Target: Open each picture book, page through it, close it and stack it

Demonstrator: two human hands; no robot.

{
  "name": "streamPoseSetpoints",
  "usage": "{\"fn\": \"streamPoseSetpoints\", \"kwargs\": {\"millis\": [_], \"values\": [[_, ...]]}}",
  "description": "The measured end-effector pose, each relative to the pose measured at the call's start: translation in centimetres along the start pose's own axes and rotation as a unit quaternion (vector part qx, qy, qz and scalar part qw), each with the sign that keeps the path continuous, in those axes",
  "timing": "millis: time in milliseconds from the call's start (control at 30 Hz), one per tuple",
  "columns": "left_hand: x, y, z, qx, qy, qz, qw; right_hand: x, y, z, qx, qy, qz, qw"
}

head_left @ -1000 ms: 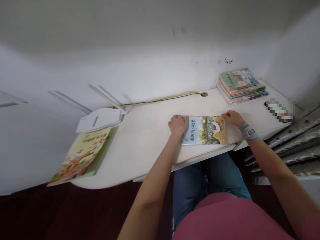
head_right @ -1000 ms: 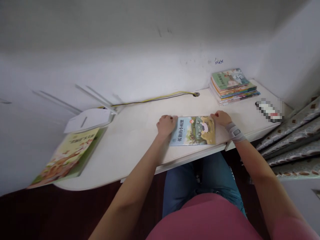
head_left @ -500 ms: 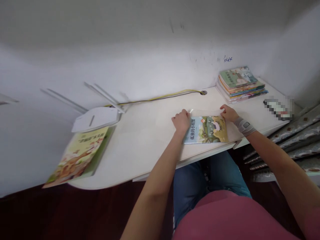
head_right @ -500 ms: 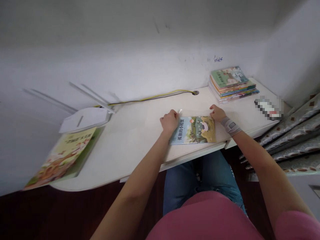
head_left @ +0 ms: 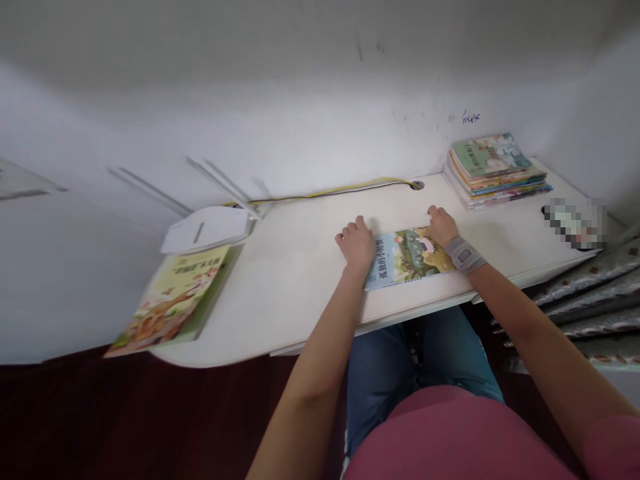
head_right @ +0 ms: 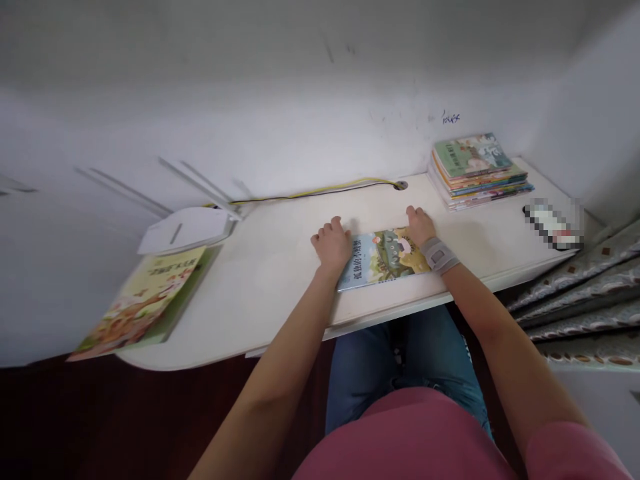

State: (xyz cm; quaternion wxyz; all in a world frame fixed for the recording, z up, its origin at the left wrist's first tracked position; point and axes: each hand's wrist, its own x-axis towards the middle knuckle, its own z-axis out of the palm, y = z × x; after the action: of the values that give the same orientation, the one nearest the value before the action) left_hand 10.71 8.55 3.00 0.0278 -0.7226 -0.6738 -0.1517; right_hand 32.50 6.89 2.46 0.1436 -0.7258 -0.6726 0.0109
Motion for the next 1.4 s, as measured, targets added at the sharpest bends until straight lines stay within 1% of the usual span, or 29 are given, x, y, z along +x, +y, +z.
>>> {"fn": "streamPoseSetpoints", "kwargs": {"millis": [67,100,167,200,267,333,433,467,500,533,567,600,633,700,800,867,933,1000,1100,1167,1267,1400], "values": [[-0.9,1.0,-0.5,0.013,0.008,0.058,0.998,0.0,0.2,0.2,0.01,0.004,-0.006,1.0],[-1.4,1.7,-0.7,0.017,0.0,0.094,0.995,0.0,0.3,0.3,0.014,0.007,-0.007,1.0],[-2.5,3.2,-0.7,0.014,-0.044,0.151,0.988,0.0,0.6,0.7,0.024,0.018,-0.009,1.0],[-3.0,3.9,-0.6,0.009,-0.07,0.167,0.983,0.1,0.8,0.9,0.034,0.027,-0.011,0.999],[-3.8,4.8,-0.3,0.001,-0.111,0.175,0.978,0.4,1.4,1.4,0.066,0.047,-0.019,0.997],[-4.3,5.1,0.2,0.001,-0.127,0.174,0.977,0.8,2.2,1.7,0.107,0.071,-0.021,0.991],[-4.6,4.9,0.7,-0.001,-0.124,0.175,0.977,0.9,2.7,1.8,0.143,0.138,-0.035,0.979],[-4.6,4.8,0.8,-0.004,-0.12,0.176,0.977,0.8,2.5,1.7,0.141,0.156,-0.058,0.976],[-4.6,4.8,0.9,-0.006,-0.116,0.176,0.977,0.5,2.1,1.6,0.132,0.16,-0.096,0.974],[-4.5,4.8,1.0,-0.009,-0.114,0.176,0.978,0.1,1.5,1.6,0.118,0.146,-0.143,0.972],[-4.5,4.7,1.1,-0.011,-0.112,0.176,0.978,-0.4,0.8,1.6,0.1,0.117,-0.192,0.969],[-4.5,4.7,1.2,-0.013,-0.112,0.177,0.978,-1.0,0.1,1.6,0.08,0.075,-0.239,0.965],[-4.5,4.6,1.3,-0.014,-0.111,0.179,0.978,-1.6,-0.5,1.7,0.057,0.035,-0.27,0.961],[-4.3,4.2,1.3,-0.017,-0.106,0.193,0.975,-2.6,-1.1,1.8,0.012,-0.019,-0.293,0.956],[-3.8,2.4,1.0,-0.024,-0.093,0.213,0.972,-3.3,-0.2,1.8,-0.032,-0.038,-0.279,0.959],[-3.4,0.8,0.8,-0.027,-0.094,0.193,0.976,-3.4,1.2,1.6,-0.043,-0.034,-0.258,0.964],[-3.1,-0.7,0.8,-0.03,-0.101,0.152,0.983,-3.4,2.3,1.5,-0.045,-0.027,-0.236,0.97],[-3.0,-1.6,0.9,-0.039,-0.105,0.112,0.987,-3.5,2.9,1.3,-0.036,-0.015,-0.218,0.975],[-3.2,-1.8,1.1,-0.052,-0.09,0.045,0.994,-3.3,2.9,1.1,-0.002,0.004,-0.2,0.98],[-3.3,-1.7,1.0,-0.067,-0.071,0.018,0.995,-3.1,2.8,1.1,0.026,0.012,-0.19,0.981],[-3.3,-1.8,0.4,-0.122,-0.05,0.011,0.991,-2.7,2.9,1.0,0.058,0.025,-0.185,0.981],[-2.8,-2.4,-0.2,-0.221,-0.009,-0.006,0.975,-2.6,3.1,1.1,0.082,0.046,-0.197,0.976]]}}
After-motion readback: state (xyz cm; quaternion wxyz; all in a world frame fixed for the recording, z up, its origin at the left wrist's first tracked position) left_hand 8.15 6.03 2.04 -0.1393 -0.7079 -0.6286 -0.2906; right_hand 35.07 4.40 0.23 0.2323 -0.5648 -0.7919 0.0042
